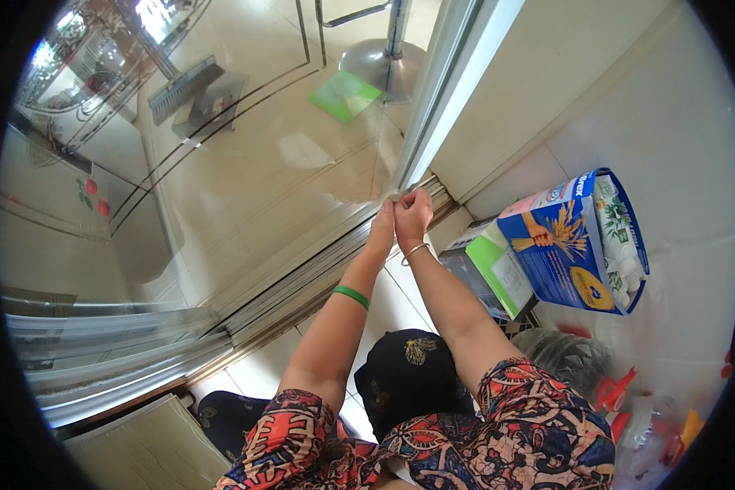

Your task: The person wipes a glass door with a cloth, rinses the cloth at the sink, and continues wiping the door and its frame. The person handles the cloth and the door frame while cleaning.

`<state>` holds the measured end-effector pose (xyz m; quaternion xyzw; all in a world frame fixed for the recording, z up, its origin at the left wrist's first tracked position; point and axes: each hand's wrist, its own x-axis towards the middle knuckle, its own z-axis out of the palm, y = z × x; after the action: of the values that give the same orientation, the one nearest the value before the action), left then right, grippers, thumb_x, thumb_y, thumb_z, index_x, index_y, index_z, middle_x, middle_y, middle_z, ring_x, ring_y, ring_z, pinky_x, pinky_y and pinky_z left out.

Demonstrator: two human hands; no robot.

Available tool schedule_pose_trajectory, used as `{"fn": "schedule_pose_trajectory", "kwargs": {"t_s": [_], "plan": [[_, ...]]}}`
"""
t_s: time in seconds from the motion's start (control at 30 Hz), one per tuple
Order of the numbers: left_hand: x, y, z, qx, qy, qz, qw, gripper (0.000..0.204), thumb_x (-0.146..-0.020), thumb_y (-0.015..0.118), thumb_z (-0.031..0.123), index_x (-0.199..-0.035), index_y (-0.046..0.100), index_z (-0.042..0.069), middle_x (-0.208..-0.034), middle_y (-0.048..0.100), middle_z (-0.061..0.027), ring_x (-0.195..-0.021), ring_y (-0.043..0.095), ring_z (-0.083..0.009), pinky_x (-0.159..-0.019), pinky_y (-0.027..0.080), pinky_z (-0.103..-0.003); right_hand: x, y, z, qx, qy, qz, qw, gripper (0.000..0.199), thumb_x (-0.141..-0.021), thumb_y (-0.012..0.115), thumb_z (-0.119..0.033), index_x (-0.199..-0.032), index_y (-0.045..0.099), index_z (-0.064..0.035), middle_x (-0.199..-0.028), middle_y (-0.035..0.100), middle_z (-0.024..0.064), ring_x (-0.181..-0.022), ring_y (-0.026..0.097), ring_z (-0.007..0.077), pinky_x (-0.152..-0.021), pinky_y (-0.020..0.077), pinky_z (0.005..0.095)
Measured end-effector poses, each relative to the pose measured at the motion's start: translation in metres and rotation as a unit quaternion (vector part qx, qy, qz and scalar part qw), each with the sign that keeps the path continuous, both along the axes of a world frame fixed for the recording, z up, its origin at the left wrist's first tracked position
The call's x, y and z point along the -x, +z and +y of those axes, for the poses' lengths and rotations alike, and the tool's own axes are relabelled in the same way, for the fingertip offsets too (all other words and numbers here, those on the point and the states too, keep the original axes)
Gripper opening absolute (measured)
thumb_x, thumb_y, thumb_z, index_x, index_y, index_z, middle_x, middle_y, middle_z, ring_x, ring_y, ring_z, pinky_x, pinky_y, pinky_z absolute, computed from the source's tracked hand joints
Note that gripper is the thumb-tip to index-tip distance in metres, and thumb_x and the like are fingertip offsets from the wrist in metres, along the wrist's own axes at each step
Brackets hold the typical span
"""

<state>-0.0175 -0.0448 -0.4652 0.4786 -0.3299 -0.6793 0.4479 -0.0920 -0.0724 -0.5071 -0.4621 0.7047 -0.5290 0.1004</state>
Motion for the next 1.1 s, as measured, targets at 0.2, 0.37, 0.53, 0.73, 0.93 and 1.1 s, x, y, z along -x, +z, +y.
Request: {"fn": "schedule_pose_trajectory", "kwargs": {"t_s": [0.2,0.37,0.53,0.73,0.93,1.1], "plan": [[-0.008,-0.028,0.005,-0.069,-0.078,-0.027,0.994,0.065,-0.102,0.024,0.052,-0.148,0.033,0.006,-0.152,0.034,-0.0121,-0.142,0.026,-0.0227,-0.114,0.022,-0.035,0.011,-0.054,-0.008,-0.135,-0.001,-0.003,0.991,0.011,-0.070,0.066,-0.008,-0.075,0.056,-0.0051,-0.078,0.062,0.0154,-0.075,0.062,0.0354,-0.071,0.0492,0.0441],[-0.048,-0.066,0.027,-0.076,-0.143,-0.051,0.986,0.084,-0.095,0.027,0.069,-0.154,0.019,0.010,-0.160,0.020,-0.0035,-0.146,0.020,-0.0222,-0.112,0.025,-0.045,0.014,-0.086,-0.016,-0.221,-0.026,-0.037,0.974,0.012,-0.073,0.064,-0.012,-0.085,0.062,-0.0078,-0.082,0.068,0.0154,-0.080,0.065,0.0350,-0.076,0.0505,0.0428],[-0.047,-0.050,0.048,-0.058,-0.205,-0.029,0.977,0.080,-0.097,0.025,0.067,-0.153,0.020,0.010,-0.159,0.020,-0.0052,-0.147,0.016,-0.0212,-0.115,0.020,-0.044,0.013,-0.079,-0.018,-0.252,-0.123,-0.202,0.938,0.017,-0.078,0.061,-0.005,-0.093,0.055,-0.0016,-0.085,0.061,0.0123,-0.078,0.058,0.0238,-0.074,0.0484,0.0389],[-0.056,-0.004,0.051,0.020,-0.200,0.014,0.980,0.080,-0.097,0.024,0.065,-0.154,0.018,0.010,-0.160,0.018,-0.0071,-0.147,0.014,-0.0221,-0.117,0.018,-0.044,-0.016,0.019,-0.006,-0.061,-0.048,-0.156,0.985,0.016,-0.079,0.066,-0.004,-0.088,0.053,-0.0024,-0.078,0.060,0.0141,-0.071,0.060,0.0293,-0.069,0.0492,0.0392],[-0.090,0.052,0.070,0.051,-0.249,0.022,0.967,0.078,-0.097,0.022,0.066,-0.150,0.029,0.009,-0.157,0.027,-0.0095,-0.143,0.028,-0.0269,-0.116,0.023,-0.044,0.010,0.231,-0.002,0.190,0.053,-0.018,0.980,0.023,-0.078,0.075,-0.010,-0.087,0.055,-0.0014,-0.075,0.063,0.0124,-0.067,0.062,0.0229,-0.066,0.0495,0.0353],[-0.120,0.077,0.081,0.074,-0.299,-0.002,0.951,0.072,-0.100,0.021,0.061,-0.144,0.042,0.009,-0.150,0.039,-0.0113,-0.133,0.044,-0.0304,-0.111,0.031,-0.044,0.013,0.364,-0.016,0.380,0.162,-0.046,0.910,0.012,-0.084,0.063,0.001,-0.090,0.053,-0.0022,-0.089,0.061,0.0100,-0.076,0.058,0.0129,-0.069,0.0481,0.0283]]}}
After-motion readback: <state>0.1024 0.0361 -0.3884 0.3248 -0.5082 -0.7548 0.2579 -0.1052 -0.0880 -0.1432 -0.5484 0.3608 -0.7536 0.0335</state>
